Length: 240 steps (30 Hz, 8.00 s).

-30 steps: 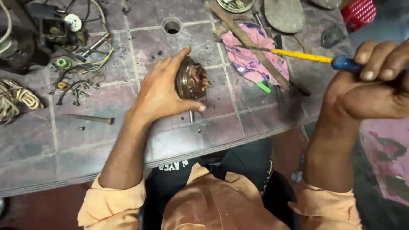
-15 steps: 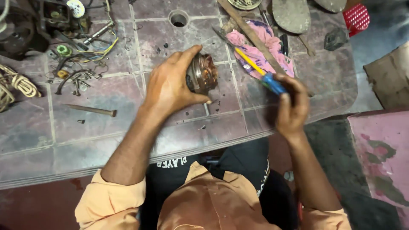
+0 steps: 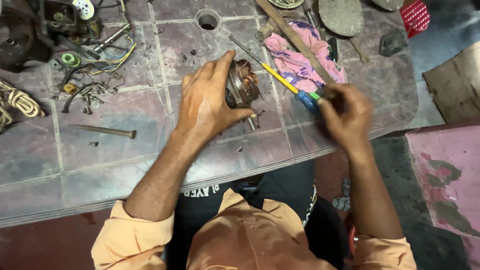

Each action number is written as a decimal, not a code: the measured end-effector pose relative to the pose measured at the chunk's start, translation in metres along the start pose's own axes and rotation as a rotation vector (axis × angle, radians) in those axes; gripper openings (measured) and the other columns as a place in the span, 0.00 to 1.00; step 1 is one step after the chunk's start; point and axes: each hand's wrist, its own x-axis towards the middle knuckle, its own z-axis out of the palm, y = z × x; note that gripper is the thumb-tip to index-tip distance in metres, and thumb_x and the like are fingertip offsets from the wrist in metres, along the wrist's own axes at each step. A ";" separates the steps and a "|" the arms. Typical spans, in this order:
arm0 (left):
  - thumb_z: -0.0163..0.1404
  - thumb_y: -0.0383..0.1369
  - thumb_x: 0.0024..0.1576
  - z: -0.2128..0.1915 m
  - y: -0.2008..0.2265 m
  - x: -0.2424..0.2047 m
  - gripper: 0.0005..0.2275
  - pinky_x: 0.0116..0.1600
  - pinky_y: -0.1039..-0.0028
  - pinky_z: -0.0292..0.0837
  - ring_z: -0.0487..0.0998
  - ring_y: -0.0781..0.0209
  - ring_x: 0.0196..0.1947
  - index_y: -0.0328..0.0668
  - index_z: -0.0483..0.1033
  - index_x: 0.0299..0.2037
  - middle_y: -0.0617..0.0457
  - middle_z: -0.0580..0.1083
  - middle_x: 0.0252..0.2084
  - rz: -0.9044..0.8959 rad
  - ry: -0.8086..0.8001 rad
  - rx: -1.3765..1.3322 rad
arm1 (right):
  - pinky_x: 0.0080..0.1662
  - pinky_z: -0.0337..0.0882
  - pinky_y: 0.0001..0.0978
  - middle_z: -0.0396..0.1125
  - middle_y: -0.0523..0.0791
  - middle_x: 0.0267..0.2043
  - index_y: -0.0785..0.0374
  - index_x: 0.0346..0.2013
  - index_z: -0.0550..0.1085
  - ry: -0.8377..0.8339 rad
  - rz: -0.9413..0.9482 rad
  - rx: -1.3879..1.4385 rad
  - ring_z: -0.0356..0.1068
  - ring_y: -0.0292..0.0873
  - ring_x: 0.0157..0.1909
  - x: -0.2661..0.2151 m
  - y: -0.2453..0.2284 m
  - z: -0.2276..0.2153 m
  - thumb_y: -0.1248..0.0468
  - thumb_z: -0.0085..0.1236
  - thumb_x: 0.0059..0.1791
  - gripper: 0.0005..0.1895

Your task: Dismantling and inspecting the internal copper winding of a small electric fan motor.

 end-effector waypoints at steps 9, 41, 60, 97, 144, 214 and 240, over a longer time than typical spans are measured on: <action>0.76 0.44 0.33 -0.002 0.001 -0.001 0.52 0.59 0.52 0.61 0.73 0.39 0.56 0.40 0.60 0.68 0.38 0.73 0.54 0.005 -0.010 -0.040 | 0.53 0.71 0.45 0.72 0.50 0.47 0.65 0.45 0.77 -0.051 -0.242 -0.261 0.72 0.54 0.50 -0.004 0.001 0.017 0.71 0.68 0.47 0.13; 0.77 0.48 0.31 0.013 0.005 0.001 0.59 0.58 0.56 0.74 0.75 0.33 0.56 0.30 0.51 0.70 0.27 0.68 0.61 -0.025 0.085 -0.131 | 0.38 0.68 0.25 0.73 0.51 0.41 0.70 0.49 0.77 -0.036 0.230 -0.018 0.69 0.40 0.35 -0.128 -0.063 -0.062 0.75 0.63 0.42 0.20; 0.70 0.45 0.40 0.022 0.005 0.000 0.44 0.57 0.59 0.76 0.79 0.40 0.53 0.36 0.62 0.65 0.36 0.76 0.55 -0.078 0.083 -0.025 | 0.46 0.76 0.34 0.73 0.54 0.50 0.70 0.46 0.76 -0.088 -0.047 -0.224 0.78 0.51 0.46 -0.107 -0.147 -0.052 0.74 0.59 0.46 0.13; 0.71 0.51 0.41 0.027 0.009 0.001 0.40 0.50 0.52 0.69 0.81 0.43 0.48 0.38 0.67 0.59 0.43 0.79 0.50 -0.072 0.152 0.108 | 0.31 0.70 0.38 0.72 0.56 0.40 0.71 0.45 0.80 -0.183 -0.161 -0.548 0.73 0.50 0.33 -0.047 -0.157 -0.099 0.70 0.64 0.44 0.16; 0.71 0.49 0.40 0.024 -0.009 0.006 0.37 0.52 0.56 0.64 0.80 0.45 0.41 0.36 0.69 0.55 0.43 0.80 0.39 -0.034 0.191 0.193 | 0.42 0.74 0.33 0.75 0.47 0.42 0.63 0.47 0.79 -0.587 -0.208 -0.227 0.75 0.42 0.40 0.118 0.033 -0.105 0.64 0.70 0.42 0.19; 0.73 0.41 0.39 0.009 0.004 -0.004 0.40 0.53 0.54 0.72 0.76 0.40 0.52 0.35 0.65 0.59 0.38 0.71 0.54 0.031 0.059 -0.102 | 0.56 0.74 0.26 0.75 0.43 0.47 0.68 0.55 0.74 -0.298 0.241 1.013 0.74 0.33 0.50 0.054 -0.029 0.096 0.66 0.57 0.55 0.14; 0.70 0.46 0.42 0.015 0.009 -0.004 0.39 0.51 0.51 0.64 0.76 0.46 0.53 0.37 0.66 0.60 0.42 0.73 0.54 -0.034 0.064 -0.013 | 0.42 0.73 0.32 0.70 0.49 0.42 0.69 0.51 0.68 -0.022 -0.337 0.089 0.72 0.42 0.39 0.033 -0.084 0.089 0.77 0.60 0.47 0.18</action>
